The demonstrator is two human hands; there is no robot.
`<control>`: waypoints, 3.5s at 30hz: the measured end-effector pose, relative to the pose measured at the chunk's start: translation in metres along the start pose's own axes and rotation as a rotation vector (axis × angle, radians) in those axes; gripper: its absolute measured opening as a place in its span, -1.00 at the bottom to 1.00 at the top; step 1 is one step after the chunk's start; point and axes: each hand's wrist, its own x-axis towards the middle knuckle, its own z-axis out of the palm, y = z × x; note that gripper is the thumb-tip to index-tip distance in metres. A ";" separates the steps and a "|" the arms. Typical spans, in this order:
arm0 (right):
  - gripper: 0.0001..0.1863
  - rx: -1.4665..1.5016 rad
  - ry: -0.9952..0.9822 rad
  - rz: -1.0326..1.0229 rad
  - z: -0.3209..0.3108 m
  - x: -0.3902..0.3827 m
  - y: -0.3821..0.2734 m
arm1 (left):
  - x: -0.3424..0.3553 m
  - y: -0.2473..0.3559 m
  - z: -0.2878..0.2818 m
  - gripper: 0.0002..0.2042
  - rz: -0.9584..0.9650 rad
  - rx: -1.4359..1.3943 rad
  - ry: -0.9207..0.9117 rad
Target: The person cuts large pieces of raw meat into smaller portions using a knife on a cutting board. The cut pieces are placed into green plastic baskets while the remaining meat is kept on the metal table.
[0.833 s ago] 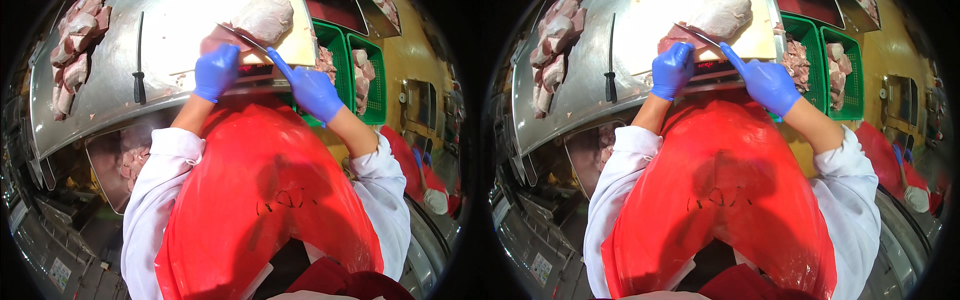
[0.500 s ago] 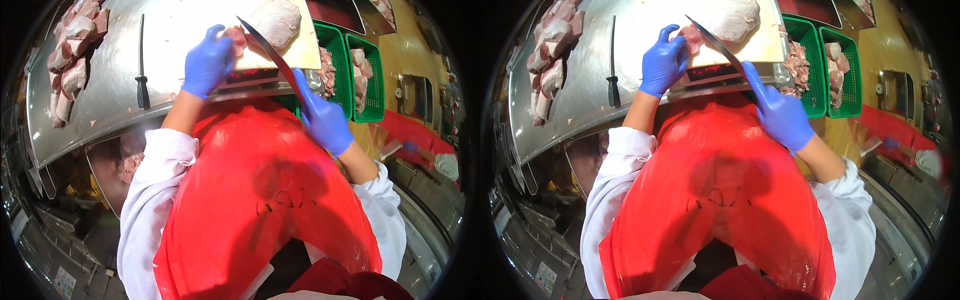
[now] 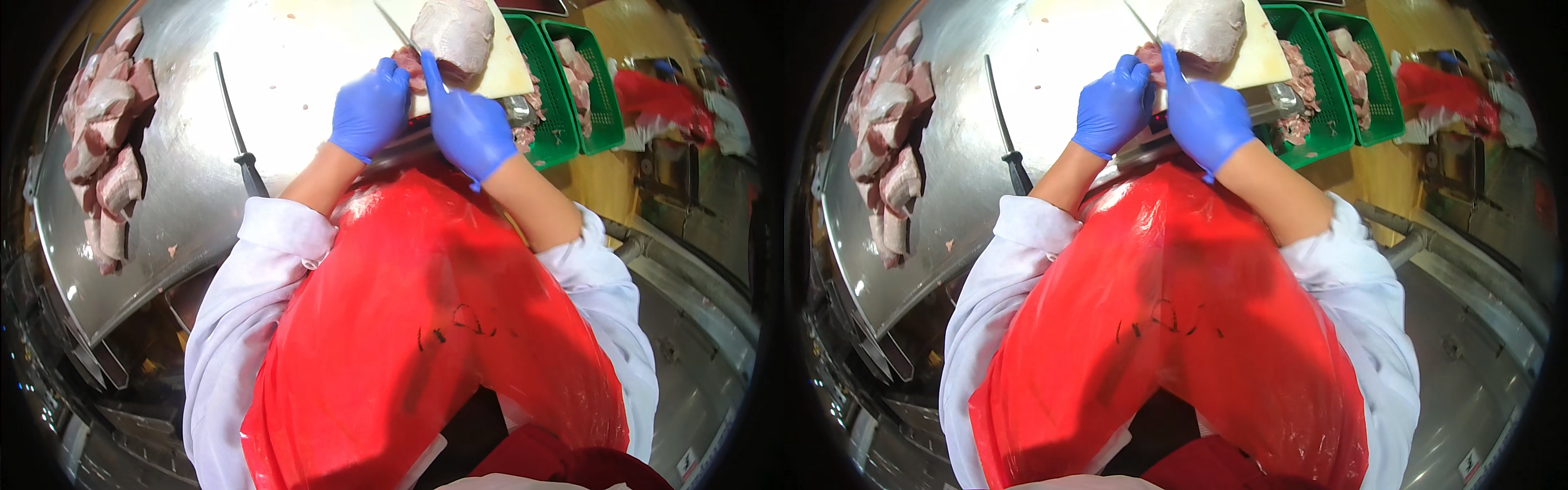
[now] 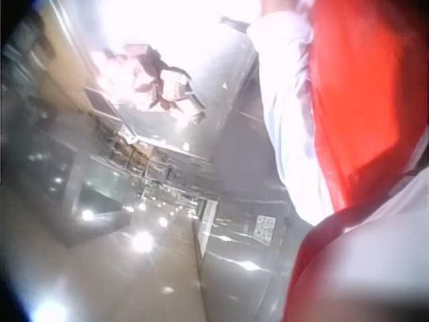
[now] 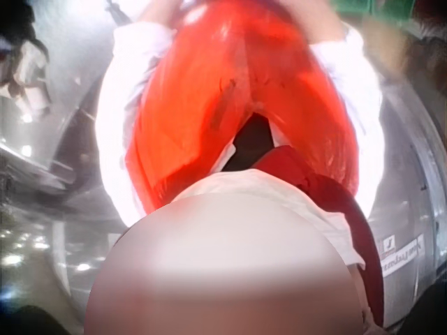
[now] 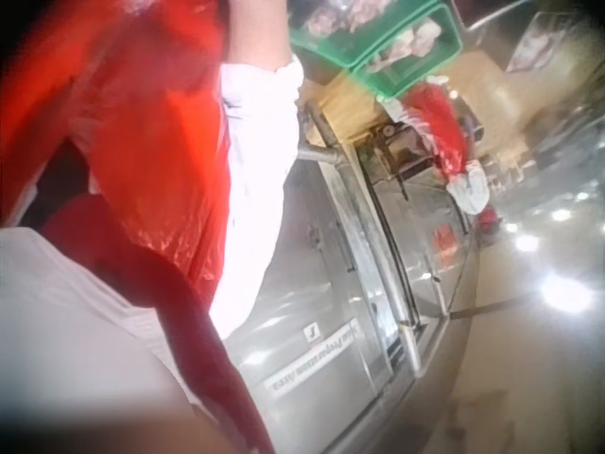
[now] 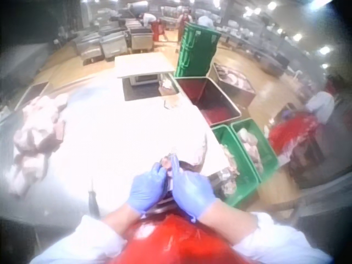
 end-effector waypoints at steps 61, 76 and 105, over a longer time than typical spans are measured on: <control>-0.11 1.419 0.476 0.166 0.106 -0.140 0.260 | 0.188 0.095 0.032 -0.17 -0.450 0.304 -0.505; -0.16 1.401 0.402 0.129 0.096 -0.105 0.252 | 0.062 -0.001 -0.009 -0.33 -0.405 -0.860 0.014; -0.55 1.753 0.266 -0.052 0.060 0.024 0.141 | 0.095 -0.108 -0.020 -0.48 -0.574 -1.097 0.107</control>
